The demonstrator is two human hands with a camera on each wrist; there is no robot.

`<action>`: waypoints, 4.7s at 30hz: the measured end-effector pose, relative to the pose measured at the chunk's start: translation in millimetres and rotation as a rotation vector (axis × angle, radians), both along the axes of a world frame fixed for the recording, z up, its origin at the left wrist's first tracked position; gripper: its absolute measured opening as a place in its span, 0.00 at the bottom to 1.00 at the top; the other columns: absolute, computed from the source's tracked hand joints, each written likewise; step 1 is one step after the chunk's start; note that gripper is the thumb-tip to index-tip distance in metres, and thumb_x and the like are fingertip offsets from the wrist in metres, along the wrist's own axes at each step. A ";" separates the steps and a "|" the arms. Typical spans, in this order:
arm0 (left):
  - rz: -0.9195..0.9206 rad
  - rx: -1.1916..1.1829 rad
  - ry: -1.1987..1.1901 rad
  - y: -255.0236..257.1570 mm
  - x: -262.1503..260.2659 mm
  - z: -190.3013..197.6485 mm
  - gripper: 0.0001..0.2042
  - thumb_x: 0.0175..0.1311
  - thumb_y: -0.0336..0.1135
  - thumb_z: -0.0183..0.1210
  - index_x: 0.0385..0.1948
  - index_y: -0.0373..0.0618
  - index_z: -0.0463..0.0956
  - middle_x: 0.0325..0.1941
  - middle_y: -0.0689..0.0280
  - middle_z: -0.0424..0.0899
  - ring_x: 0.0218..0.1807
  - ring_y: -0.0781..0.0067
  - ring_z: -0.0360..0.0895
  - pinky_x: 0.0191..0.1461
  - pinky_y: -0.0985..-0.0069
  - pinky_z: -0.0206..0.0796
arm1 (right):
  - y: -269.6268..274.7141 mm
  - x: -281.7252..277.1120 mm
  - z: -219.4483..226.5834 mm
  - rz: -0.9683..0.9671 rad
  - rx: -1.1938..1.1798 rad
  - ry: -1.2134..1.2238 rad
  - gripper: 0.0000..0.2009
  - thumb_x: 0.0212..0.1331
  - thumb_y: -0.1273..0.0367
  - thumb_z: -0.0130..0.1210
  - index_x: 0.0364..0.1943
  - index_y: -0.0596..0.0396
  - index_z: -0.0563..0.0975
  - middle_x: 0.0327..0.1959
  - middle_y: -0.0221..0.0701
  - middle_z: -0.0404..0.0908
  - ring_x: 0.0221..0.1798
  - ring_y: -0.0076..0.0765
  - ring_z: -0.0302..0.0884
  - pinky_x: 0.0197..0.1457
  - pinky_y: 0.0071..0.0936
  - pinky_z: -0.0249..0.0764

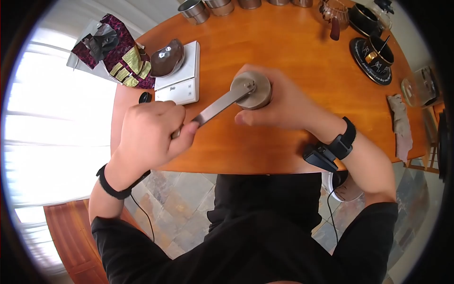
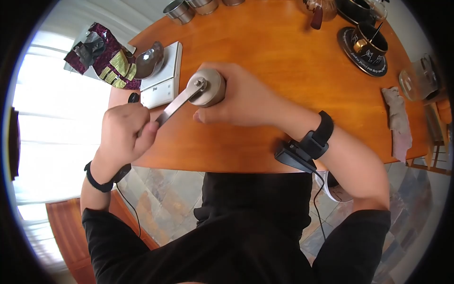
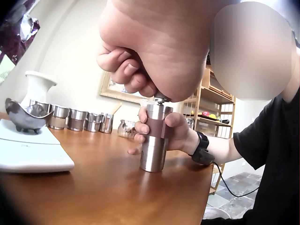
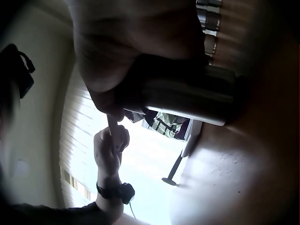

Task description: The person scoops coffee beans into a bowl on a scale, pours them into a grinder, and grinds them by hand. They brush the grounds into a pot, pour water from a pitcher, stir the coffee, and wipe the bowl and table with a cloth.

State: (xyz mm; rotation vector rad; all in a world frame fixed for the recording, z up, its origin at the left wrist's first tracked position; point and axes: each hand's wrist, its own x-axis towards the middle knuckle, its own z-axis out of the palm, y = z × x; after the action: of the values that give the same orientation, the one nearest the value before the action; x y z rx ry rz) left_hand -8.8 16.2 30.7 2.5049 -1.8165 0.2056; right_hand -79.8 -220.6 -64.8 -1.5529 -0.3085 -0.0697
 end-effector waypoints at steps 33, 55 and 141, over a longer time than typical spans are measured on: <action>-0.725 0.243 -0.088 -140.3 -50.4 32.1 0.08 0.63 0.41 0.51 0.30 0.49 0.72 0.25 0.68 0.76 0.25 0.67 0.76 0.28 0.68 0.65 | -17.7 -11.5 5.0 -0.084 -0.031 -0.021 0.16 0.44 0.70 0.67 0.39 0.53 0.76 0.32 0.25 0.78 0.36 0.22 0.75 0.41 0.23 0.72; 0.227 -0.826 0.922 -88.9 50.0 -55.9 0.13 0.75 0.38 0.44 0.43 0.37 0.73 0.46 0.62 0.79 0.44 0.74 0.77 0.50 0.77 0.69 | -21.8 -0.5 -1.9 -0.053 -0.085 0.021 0.16 0.42 0.72 0.68 0.36 0.55 0.75 0.28 0.24 0.75 0.33 0.22 0.72 0.39 0.23 0.70; -0.611 -0.410 0.266 -53.5 -34.7 -35.4 0.11 0.73 0.33 0.43 0.46 0.39 0.73 0.42 0.54 0.84 0.53 0.50 0.79 0.65 0.48 0.63 | -24.2 1.3 -7.2 0.043 -0.108 0.082 0.20 0.36 0.82 0.62 0.38 0.53 0.75 0.34 0.23 0.77 0.39 0.23 0.74 0.45 0.22 0.72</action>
State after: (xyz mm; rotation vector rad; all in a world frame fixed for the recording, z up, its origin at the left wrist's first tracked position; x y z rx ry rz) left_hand -43.5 -37.3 -4.6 1.5492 -2.0581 0.1818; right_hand -78.5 -244.9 -72.0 -1.6503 -0.2843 0.0454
